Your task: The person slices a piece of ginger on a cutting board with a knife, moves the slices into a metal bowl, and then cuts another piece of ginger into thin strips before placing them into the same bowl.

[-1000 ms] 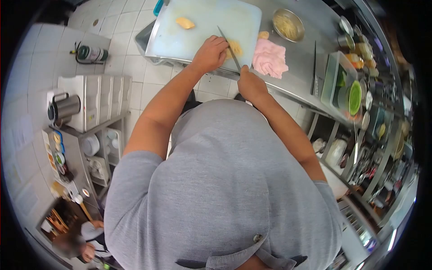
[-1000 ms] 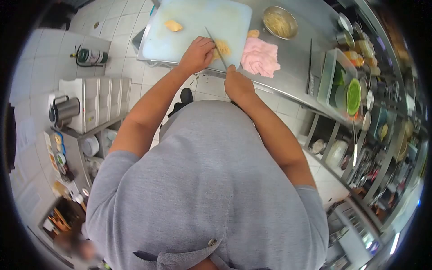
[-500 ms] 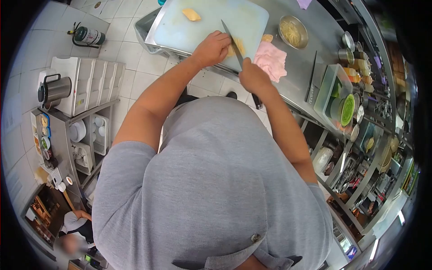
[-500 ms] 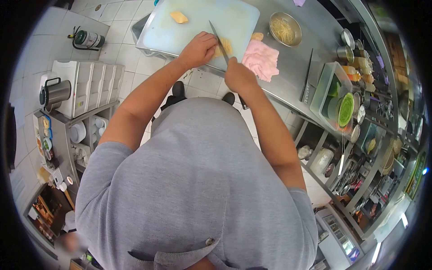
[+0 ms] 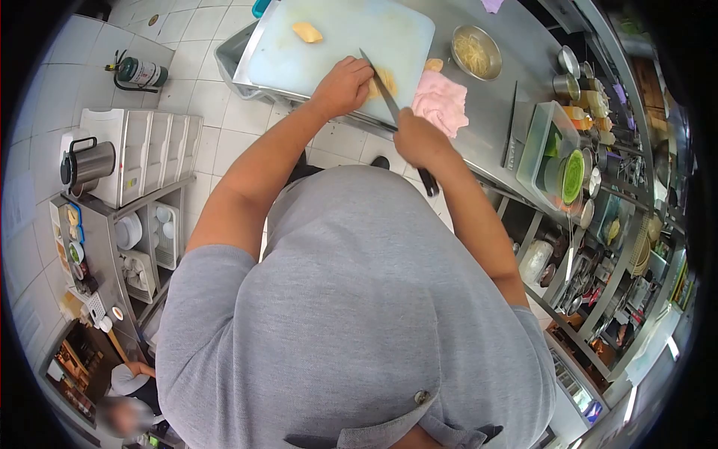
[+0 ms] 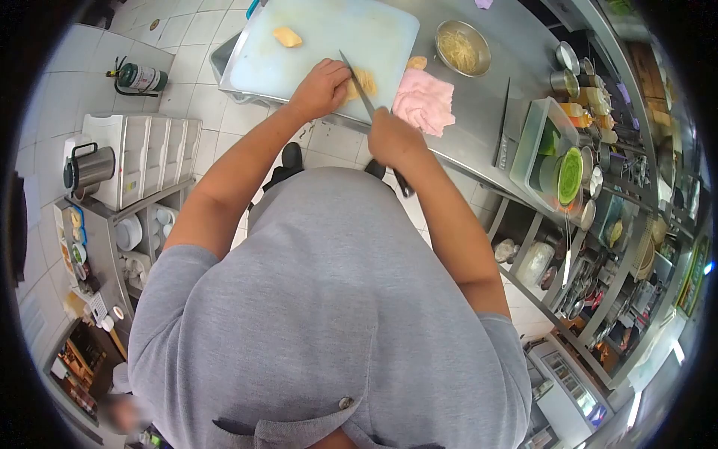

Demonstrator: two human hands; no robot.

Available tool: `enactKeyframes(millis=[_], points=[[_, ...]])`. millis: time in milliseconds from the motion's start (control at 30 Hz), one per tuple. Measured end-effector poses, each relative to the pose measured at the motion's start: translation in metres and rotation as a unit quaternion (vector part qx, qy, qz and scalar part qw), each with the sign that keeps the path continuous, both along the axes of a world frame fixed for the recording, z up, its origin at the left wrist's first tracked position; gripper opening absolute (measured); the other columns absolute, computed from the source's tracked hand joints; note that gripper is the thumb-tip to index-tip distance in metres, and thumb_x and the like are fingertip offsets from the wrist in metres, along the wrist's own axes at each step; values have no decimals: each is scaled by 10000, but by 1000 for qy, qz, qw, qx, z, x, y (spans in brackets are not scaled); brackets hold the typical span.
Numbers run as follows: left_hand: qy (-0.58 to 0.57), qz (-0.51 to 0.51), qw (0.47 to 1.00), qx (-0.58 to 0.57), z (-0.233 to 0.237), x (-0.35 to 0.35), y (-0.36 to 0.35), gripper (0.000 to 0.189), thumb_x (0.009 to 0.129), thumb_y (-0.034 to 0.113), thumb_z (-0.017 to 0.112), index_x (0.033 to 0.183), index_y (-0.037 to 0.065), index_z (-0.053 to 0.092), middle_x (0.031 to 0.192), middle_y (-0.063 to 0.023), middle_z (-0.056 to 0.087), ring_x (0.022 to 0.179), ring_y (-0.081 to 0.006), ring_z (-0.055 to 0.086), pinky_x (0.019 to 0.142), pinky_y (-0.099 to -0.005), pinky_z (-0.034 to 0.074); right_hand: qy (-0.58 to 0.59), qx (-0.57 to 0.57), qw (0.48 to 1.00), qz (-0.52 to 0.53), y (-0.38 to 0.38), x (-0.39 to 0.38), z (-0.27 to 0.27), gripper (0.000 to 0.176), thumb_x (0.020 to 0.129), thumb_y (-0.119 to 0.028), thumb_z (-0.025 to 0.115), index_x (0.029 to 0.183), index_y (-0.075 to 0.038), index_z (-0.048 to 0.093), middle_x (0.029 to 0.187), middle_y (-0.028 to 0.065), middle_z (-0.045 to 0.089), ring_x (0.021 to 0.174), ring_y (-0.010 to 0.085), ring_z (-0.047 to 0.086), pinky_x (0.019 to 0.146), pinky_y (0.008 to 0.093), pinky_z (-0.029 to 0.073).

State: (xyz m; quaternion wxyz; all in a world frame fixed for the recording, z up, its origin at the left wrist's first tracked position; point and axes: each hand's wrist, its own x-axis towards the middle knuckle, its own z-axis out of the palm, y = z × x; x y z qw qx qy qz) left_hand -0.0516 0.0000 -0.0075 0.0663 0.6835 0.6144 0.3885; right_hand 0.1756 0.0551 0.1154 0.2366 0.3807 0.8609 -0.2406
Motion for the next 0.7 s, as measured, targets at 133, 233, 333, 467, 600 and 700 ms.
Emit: enactKeyframes(millis=[133,233,333,467,600,700], points=[[2,8,1000,16,-2,3,-3,204,912,44,673,1106,21,729,1115,-125,699,1087,-371,637,1025,-489,550,13,15,999,-36,-26,9,-28,298,1068,-96,532,1296,89,580,1155,360,789,1091,524,791,966,628,601],[7,-5,1000,7,0,0,-4,198,904,29,675,1098,12,712,1122,-140,701,1089,-379,639,1023,-488,553,36,22,998,-50,-11,-3,-37,301,1075,-102,529,1300,91,581,1146,355,793,1102,519,792,967,625,599],[12,-14,1000,-13,6,-2,-6,195,896,13,679,1090,3,699,1129,-155,703,1097,-389,640,1024,-487,554,-1,-4,1000,-6,9,-14,2,295,1074,-106,530,1286,89,594,1136,349,798,1098,511,797,962,620,606],[4,-5,1000,2,6,1,-7,198,898,11,677,1094,2,699,1127,-164,702,1104,-397,638,1025,-491,553,13,16,1000,-7,-14,12,-2,282,1064,-108,554,1272,78,593,1130,357,793,1088,517,795,963,627,605],[6,-10,1000,1,5,2,-7,204,899,13,676,1101,0,699,1131,-165,702,1110,-399,638,1032,-489,553,32,20,998,-49,-23,8,-40,288,1071,-129,574,1272,77,590,1112,357,792,1078,530,789,965,625,604],[17,-16,1000,-3,3,1,-6,210,898,12,679,1107,-1,701,1136,-166,704,1114,-400,638,1036,-490,552,22,0,1000,-11,5,-2,-12,297,1071,-133,579,1276,80,586,1109,355,792,1078,533,788,962,619,606]])
